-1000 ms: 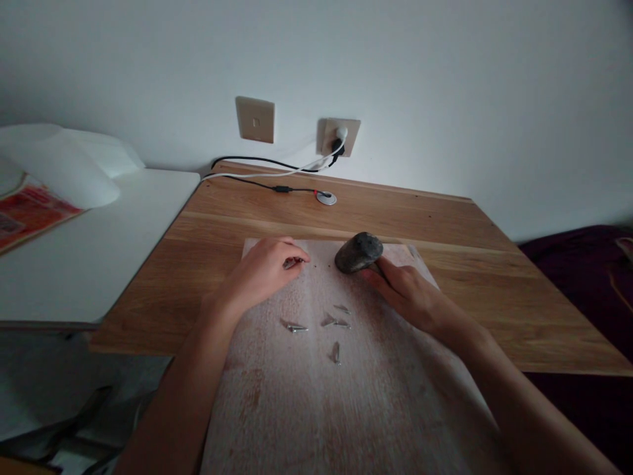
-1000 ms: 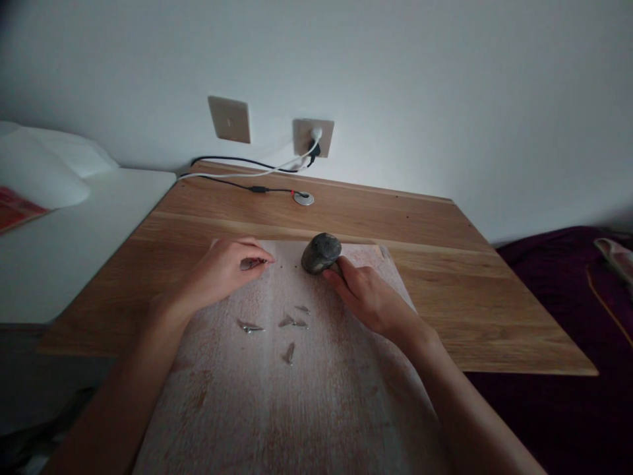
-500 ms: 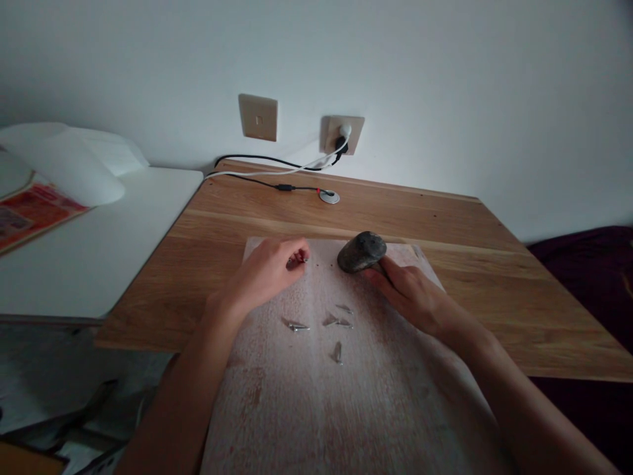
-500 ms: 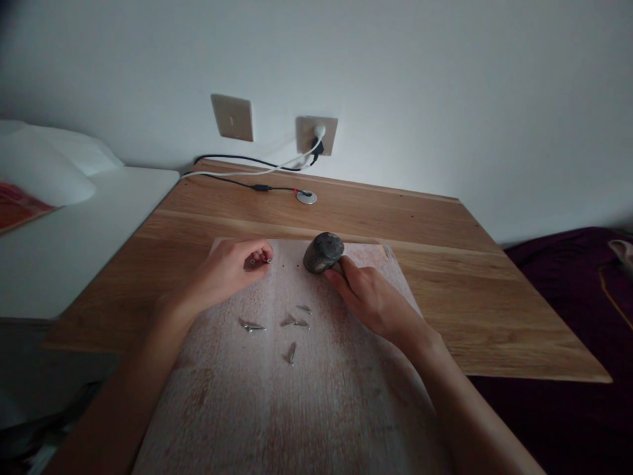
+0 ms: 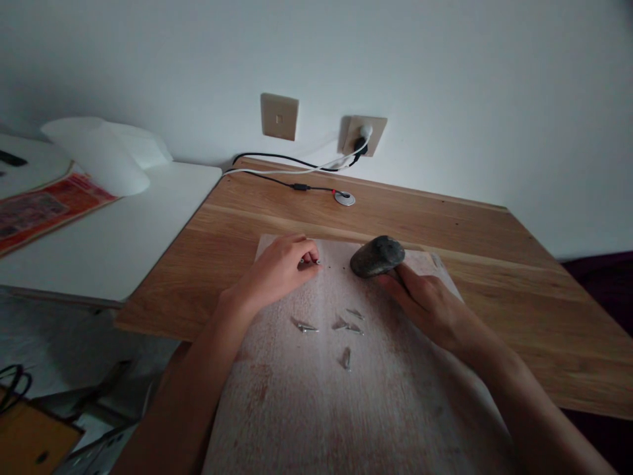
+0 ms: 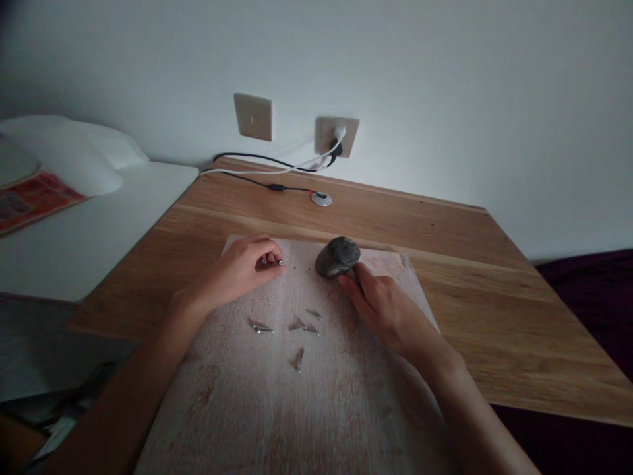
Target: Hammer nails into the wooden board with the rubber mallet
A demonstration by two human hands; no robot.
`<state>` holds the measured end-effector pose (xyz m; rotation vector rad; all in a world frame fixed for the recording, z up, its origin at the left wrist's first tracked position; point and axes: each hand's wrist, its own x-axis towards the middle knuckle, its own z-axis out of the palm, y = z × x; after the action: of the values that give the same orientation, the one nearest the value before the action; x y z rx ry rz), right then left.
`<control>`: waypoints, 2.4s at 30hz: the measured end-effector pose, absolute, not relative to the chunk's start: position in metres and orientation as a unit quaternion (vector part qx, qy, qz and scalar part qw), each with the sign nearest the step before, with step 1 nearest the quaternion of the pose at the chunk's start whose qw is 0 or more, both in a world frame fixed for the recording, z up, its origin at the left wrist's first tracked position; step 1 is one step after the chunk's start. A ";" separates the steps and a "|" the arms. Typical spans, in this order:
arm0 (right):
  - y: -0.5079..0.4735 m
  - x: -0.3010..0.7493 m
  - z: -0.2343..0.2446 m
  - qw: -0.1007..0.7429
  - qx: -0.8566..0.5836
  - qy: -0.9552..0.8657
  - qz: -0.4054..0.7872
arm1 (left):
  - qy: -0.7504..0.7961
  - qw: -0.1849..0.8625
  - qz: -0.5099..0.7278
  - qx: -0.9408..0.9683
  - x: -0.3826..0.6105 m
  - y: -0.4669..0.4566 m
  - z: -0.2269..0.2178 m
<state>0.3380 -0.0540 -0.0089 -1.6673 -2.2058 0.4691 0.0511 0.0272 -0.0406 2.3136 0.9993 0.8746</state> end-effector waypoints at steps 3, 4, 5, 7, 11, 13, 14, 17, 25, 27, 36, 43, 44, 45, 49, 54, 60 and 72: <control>-0.055 0.338 -0.008 0.170 -0.586 -0.775 0.164 | 0.362 0.244 0.323 0.840 0.051 0.028 -0.041; -0.055 0.337 -0.007 0.171 -0.585 -0.776 0.163 | 0.362 0.247 0.325 0.838 0.051 0.028 -0.041; -0.055 0.337 -0.007 0.172 -0.584 -0.776 0.162 | 0.363 0.248 0.326 0.837 0.051 0.028 -0.041; -0.055 0.338 -0.007 0.174 -0.586 -0.775 0.163 | 0.366 0.246 0.326 0.836 0.051 0.027 -0.041; -0.054 0.339 -0.010 0.173 -0.591 -0.770 0.167 | 0.372 0.239 0.320 0.838 0.052 0.026 -0.041; -0.053 0.341 -0.012 0.174 -0.592 -0.770 0.165 | 0.374 0.243 0.319 0.836 0.052 0.026 -0.041; -0.053 0.342 -0.012 0.174 -0.591 -0.770 0.166 | 0.374 0.245 0.318 0.836 0.052 0.027 -0.041; -0.052 0.341 -0.009 0.174 -0.585 -0.776 0.159 | 0.377 0.253 0.312 0.834 0.052 0.027 -0.039; -0.053 0.297 0.029 0.193 -0.552 -0.791 0.178 | 0.398 0.265 0.288 0.830 0.052 0.025 -0.034; -0.049 0.287 0.032 0.189 -0.541 -0.797 0.191 | 0.405 0.269 0.289 0.825 0.052 0.024 -0.032; -0.045 0.295 0.027 0.149 -0.545 -0.808 0.165 | 0.407 0.278 0.285 0.822 0.048 0.026 -0.033; -0.059 0.314 0.013 0.138 -0.570 -0.790 0.178 | 0.387 0.244 0.288 0.841 0.048 0.025 -0.032; -0.059 0.315 0.011 0.135 -0.570 -0.790 0.182 | 0.387 0.242 0.285 0.843 0.048 0.025 -0.031; -0.059 0.315 0.010 0.135 -0.572 -0.788 0.182 | 0.387 0.240 0.283 0.844 0.048 0.025 -0.031; -0.055 0.305 0.019 0.163 -0.574 -0.787 0.157 | 0.380 0.235 0.281 0.849 0.047 0.026 -0.033; -0.047 0.279 0.032 0.178 -0.557 -0.798 0.147 | 0.392 0.246 0.282 0.840 0.049 0.025 -0.032; -0.046 0.281 0.030 0.150 -0.540 -0.814 0.153 | 0.406 0.267 0.280 0.828 0.049 0.024 -0.030; -0.060 0.301 0.019 0.146 -0.581 -0.782 0.174 | 0.381 0.185 0.271 0.864 0.050 0.029 -0.033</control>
<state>0.3008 -0.0602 0.0185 -1.6733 -2.2505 0.5012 0.0502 0.0285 -0.0332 2.4353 1.0740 0.7623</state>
